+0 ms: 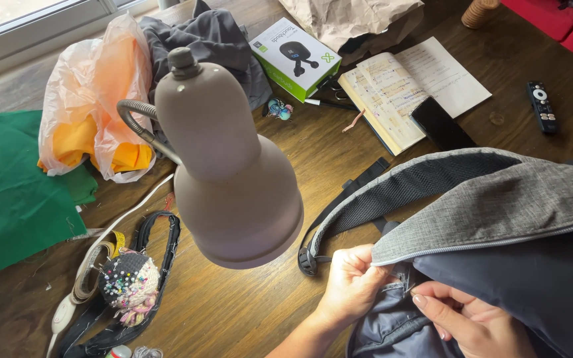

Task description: The person sews the inner lining of a backpack by hand using a needle and thread, pulling the thread through the fabric multiple times.

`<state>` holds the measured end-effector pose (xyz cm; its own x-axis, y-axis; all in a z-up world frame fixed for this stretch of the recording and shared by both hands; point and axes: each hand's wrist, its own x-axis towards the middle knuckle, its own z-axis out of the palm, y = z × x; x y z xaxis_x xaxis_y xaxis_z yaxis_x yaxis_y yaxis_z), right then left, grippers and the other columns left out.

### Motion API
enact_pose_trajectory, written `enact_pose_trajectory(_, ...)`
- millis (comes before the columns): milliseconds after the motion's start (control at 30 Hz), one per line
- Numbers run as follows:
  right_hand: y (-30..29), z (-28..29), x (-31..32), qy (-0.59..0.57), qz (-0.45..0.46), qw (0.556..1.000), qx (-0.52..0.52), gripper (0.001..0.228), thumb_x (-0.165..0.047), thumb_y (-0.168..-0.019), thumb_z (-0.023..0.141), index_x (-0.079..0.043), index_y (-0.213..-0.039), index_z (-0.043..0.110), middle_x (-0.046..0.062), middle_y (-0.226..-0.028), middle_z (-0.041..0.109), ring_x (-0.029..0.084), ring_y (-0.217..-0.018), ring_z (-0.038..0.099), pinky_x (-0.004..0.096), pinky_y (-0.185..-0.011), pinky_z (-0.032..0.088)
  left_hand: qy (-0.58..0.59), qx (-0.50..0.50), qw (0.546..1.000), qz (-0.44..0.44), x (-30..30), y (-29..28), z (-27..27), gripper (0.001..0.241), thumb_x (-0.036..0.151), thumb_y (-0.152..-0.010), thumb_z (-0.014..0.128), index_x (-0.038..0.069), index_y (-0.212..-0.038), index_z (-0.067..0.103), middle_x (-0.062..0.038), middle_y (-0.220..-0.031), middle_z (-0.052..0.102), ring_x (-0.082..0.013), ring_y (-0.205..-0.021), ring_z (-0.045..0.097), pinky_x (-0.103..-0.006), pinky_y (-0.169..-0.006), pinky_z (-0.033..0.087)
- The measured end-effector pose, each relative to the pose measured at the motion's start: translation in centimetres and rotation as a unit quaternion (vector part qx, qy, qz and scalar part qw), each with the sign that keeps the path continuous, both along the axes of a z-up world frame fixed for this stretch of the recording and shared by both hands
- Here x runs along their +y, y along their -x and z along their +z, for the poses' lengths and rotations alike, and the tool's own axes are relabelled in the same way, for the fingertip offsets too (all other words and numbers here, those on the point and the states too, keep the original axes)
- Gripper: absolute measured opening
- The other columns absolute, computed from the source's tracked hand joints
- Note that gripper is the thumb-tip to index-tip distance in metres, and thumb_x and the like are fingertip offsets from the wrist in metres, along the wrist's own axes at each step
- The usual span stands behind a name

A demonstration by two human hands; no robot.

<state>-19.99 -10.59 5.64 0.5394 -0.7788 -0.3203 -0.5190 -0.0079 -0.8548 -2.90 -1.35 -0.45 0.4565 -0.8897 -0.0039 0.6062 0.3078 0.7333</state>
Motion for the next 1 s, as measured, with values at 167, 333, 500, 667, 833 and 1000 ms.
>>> enact_pose_trajectory(167, -0.5, 1.1, 0.3, -0.039, -0.016, 0.999, 0.011, 0.025, -0.006, -0.084, 0.076, 0.013, -0.094, 0.09, 0.02, -0.047, 0.055, 0.023, -0.047, 0.053, 0.032, -0.054, 0.044, -0.01, -0.013, 1.0, 0.001, 0.0, 0.0, -0.2, 0.034, 0.038, -0.097, 0.073, 0.007, -0.083, 0.068, 0.002, -0.073, 0.065, -0.0011, -0.066, 0.054, -0.018, -0.061, 0.045)
enact_pose_trajectory(333, -1.2, 1.5, 0.6, -0.066, -0.062, 0.995, 0.043, 0.025, -0.004, -0.084, 0.077, 0.015, -0.094, 0.089, 0.023, -0.048, 0.053, 0.026, -0.048, 0.051, 0.034, -0.055, 0.041, -0.019, -0.027, 0.999, 0.005, 0.1, -0.2, 0.3, 0.035, 0.038, -0.097, 0.072, 0.008, -0.08, 0.067, 0.004, -0.069, 0.061, -0.0006, -0.063, 0.047, -0.0194, -0.057, 0.037)
enact_pose_trajectory(500, -1.6, 1.3, 0.7, -0.077, -0.064, 0.995, 0.009, 0.021, -0.001, -0.085, 0.077, 0.017, -0.089, 0.085, 0.022, -0.06, 0.061, 0.026, -0.044, 0.052, 0.036, -0.049, 0.047, -0.002, -0.026, 1.0, 0.01, 0.1, -0.2, 0.5, 0.032, 0.033, -0.1, 0.07, 0.009, -0.079, 0.065, 0.005, -0.068, 0.058, -0.001, -0.063, 0.044, -0.0198, -0.057, 0.035)
enact_pose_trajectory(667, 0.0, -1.3, -0.5, -0.058, 0.002, 0.998, -0.027, 0.018, -0.008, -0.083, 0.08, 0.01, -0.084, 0.085, 0.017, -0.049, 0.055, 0.022, -0.042, 0.053, 0.033, -0.045, 0.048, -0.014, 0.002, 1.0, 0.004, -0.1, 0.3, -0.3, 0.03, 0.032, -0.098, 0.071, 0.008, -0.081, 0.067, 0.002, -0.07, 0.063, -0.001, -0.064, 0.05, -0.0186, -0.059, 0.04)
enact_pose_trajectory(833, 0.3, -1.6, -0.6, -0.029, 0.0, 0.999, -0.045, 0.014, -0.003, -0.079, 0.083, 0.009, -0.084, 0.085, 0.016, -0.055, 0.064, 0.022, -0.041, 0.053, 0.03, -0.044, 0.046, -0.023, 0.013, 1.0, 0.005, -0.2, 0.4, -0.7, 0.028, 0.028, -0.099, 0.071, 0.008, -0.08, 0.066, 0.004, -0.07, 0.061, -0.0009, -0.066, 0.057, -0.0173, -0.064, 0.052)
enact_pose_trajectory(1000, 0.6, -2.9, -0.7, -0.044, -0.025, 0.997, -0.065, 0.013, 0.003, -0.079, 0.083, 0.01, -0.088, 0.08, 0.019, -0.068, 0.071, 0.023, -0.041, 0.051, 0.031, -0.042, 0.045, -0.027, 0.051, 0.998, -0.011, -0.2, 0.3, -0.8, 0.031, 0.034, -0.097, 0.073, 0.005, -0.088, 0.069, -0.001, -0.076, 0.069, -0.0061, -0.067, 0.067, -0.0182, -0.062, 0.056)
